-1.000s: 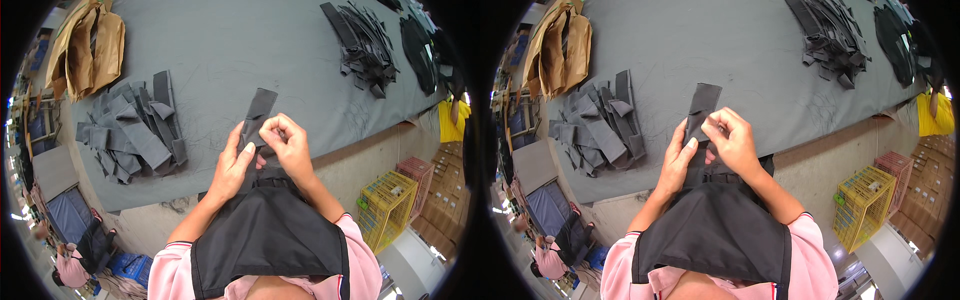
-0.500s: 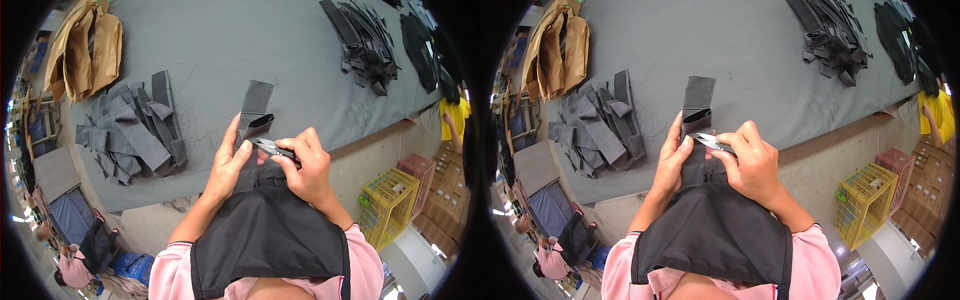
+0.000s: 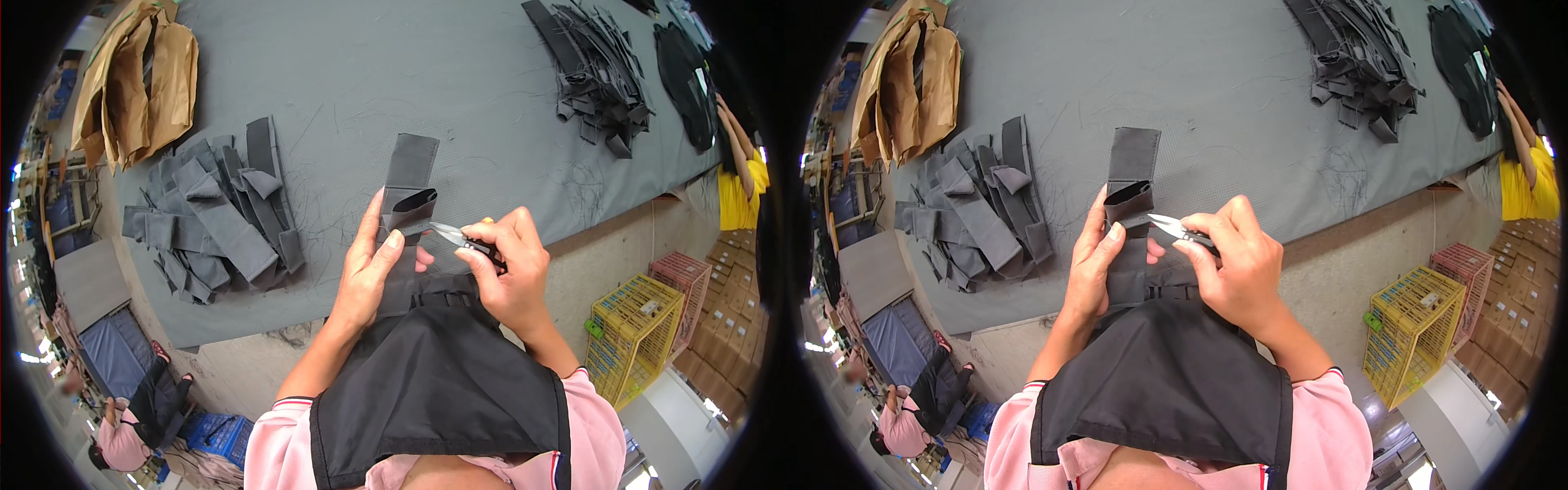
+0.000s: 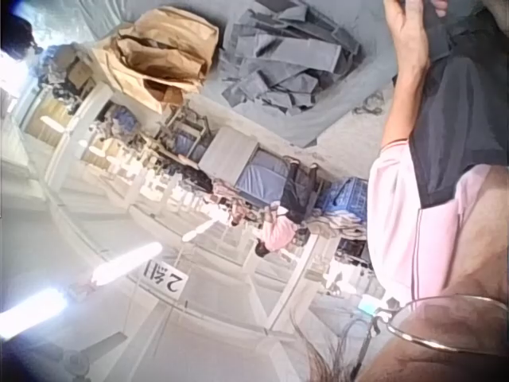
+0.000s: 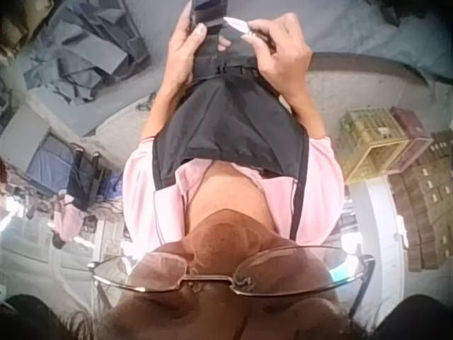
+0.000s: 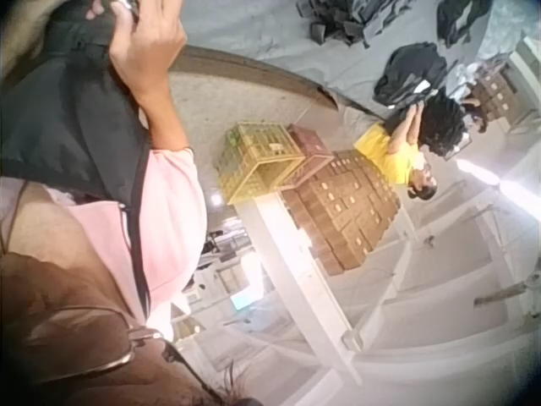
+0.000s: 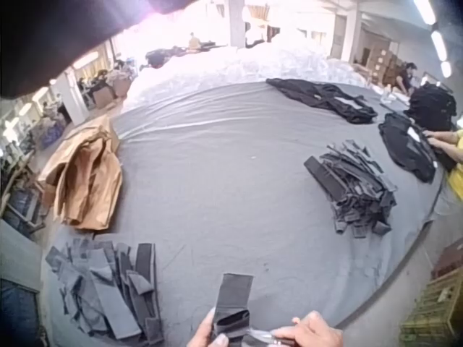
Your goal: The recorder uses a small hook or blade tool to inspect and trim threads or imperfections from pieces of dark grey fabric.
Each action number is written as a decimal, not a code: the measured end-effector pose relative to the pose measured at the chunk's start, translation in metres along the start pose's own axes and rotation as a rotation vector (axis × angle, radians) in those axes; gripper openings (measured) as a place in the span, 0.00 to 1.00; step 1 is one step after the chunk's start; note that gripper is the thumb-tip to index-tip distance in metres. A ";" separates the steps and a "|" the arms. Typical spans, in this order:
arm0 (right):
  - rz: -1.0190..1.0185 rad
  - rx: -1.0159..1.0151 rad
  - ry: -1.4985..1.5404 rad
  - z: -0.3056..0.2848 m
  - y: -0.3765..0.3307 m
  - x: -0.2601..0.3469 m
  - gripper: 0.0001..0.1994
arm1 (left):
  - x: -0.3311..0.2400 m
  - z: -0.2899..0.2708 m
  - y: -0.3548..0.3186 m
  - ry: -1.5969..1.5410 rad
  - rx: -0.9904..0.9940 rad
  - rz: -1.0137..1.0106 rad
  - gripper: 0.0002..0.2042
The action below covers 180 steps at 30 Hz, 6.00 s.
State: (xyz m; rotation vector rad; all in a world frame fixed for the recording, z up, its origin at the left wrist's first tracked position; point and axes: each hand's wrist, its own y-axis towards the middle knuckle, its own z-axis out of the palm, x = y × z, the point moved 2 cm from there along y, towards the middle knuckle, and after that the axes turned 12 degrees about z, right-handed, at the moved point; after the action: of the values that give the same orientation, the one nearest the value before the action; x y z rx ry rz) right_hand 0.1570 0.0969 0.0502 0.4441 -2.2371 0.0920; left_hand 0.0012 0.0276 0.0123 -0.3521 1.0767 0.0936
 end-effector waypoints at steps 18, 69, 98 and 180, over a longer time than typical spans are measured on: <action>-0.081 0.147 -0.026 -0.002 0.014 -0.003 0.08 | 0.003 -0.003 0.002 -0.047 0.086 -0.089 0.30; 0.465 0.162 0.755 0.025 0.003 -0.038 0.10 | -0.006 0.002 -0.003 -0.354 0.075 -0.195 0.17; -0.212 -0.259 -0.184 0.014 -0.001 -0.014 0.14 | -0.009 0.005 -0.004 -0.231 0.038 -0.234 0.19; -0.156 -0.034 0.139 0.037 0.030 0.002 0.15 | -0.015 -0.007 0.004 0.054 0.094 -0.004 0.29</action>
State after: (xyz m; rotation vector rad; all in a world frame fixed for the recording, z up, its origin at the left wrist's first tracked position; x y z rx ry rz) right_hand 0.1181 0.1169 0.0296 0.5746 -2.0572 0.0034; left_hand -0.0131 0.0308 0.0208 -0.2733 1.1300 0.0292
